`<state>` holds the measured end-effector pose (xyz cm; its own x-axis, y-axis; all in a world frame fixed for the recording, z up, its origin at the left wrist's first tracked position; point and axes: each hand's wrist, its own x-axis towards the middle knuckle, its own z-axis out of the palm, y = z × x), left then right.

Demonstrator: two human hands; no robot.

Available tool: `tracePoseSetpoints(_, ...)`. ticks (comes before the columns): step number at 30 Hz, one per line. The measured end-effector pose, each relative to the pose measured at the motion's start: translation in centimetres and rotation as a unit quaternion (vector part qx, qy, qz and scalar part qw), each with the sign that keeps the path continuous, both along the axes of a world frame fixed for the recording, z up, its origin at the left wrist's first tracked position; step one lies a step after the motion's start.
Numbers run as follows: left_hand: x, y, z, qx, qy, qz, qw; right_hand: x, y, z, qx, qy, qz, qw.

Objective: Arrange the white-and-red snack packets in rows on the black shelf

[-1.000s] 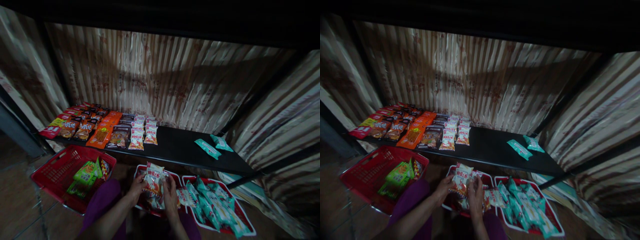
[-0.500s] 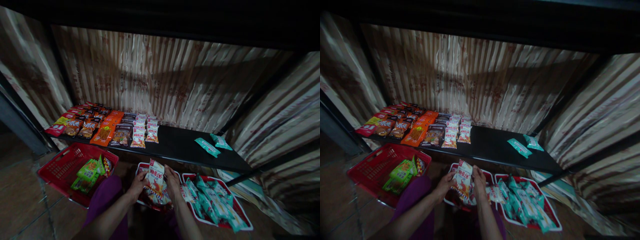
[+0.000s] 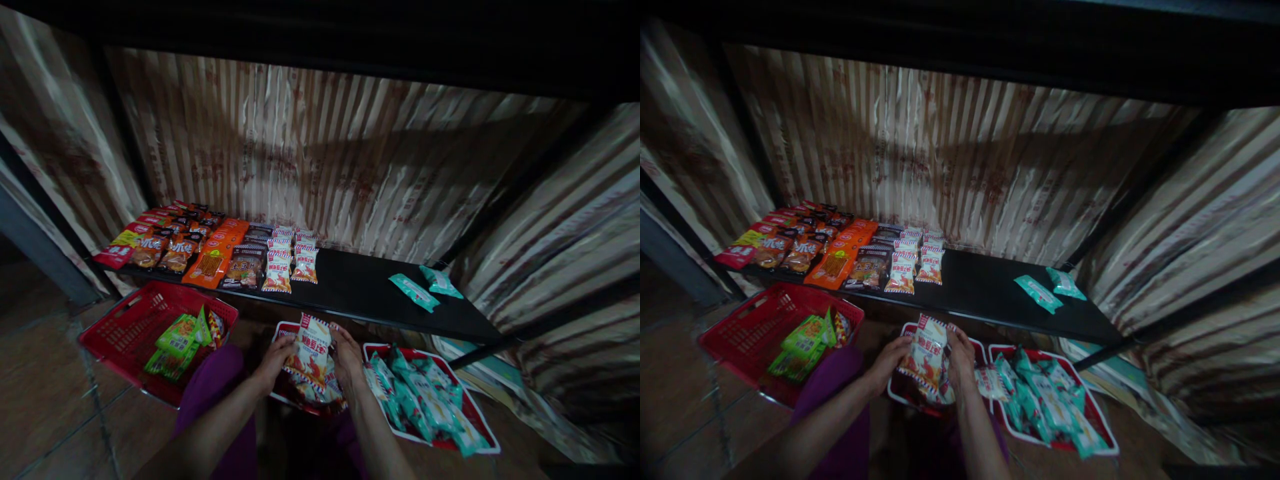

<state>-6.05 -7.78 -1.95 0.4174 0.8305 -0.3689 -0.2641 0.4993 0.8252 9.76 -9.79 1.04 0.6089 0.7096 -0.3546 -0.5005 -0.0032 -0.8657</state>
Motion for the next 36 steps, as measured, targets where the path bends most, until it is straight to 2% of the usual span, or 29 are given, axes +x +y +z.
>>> tracePoseSetpoints(6, 0.0, 1.0, 1.5, 0.044, 0.043, -0.005, 0.998, 0.1, 0.1, 0.3, 0.02, -0.007, -0.001, 1.0)
tracePoseSetpoints(14, 2.4, 1.9, 3.0, 0.095, 0.015, 0.025, 0.995, -0.2, 0.3, 1.1, 0.018, -0.001, 0.012, 1.0)
tracePoseSetpoints(20, 2.9, 2.0, 4.7, 0.103, 0.003, 0.062, 0.993, -0.4, 0.5, 2.0, 0.028, -0.016, 0.007, 0.999)
tracePoseSetpoints(26, 3.3, 2.4, 6.2, 0.095, 0.001, 0.119, 0.988, -0.5, 1.1, 3.4, 0.045, -0.011, -0.017, 0.999)
tracePoseSetpoints(31, 3.5, 2.7, 7.1, 0.079, -0.023, 0.147, 0.986, -0.7, 1.6, 4.5, 0.052, 0.006, -0.049, 0.997)
tracePoseSetpoints(36, 3.5, 2.8, 7.8, 0.045, -0.045, 0.156, 0.986, -0.8, 1.9, 4.8, 0.059, -0.004, -0.043, 0.997)
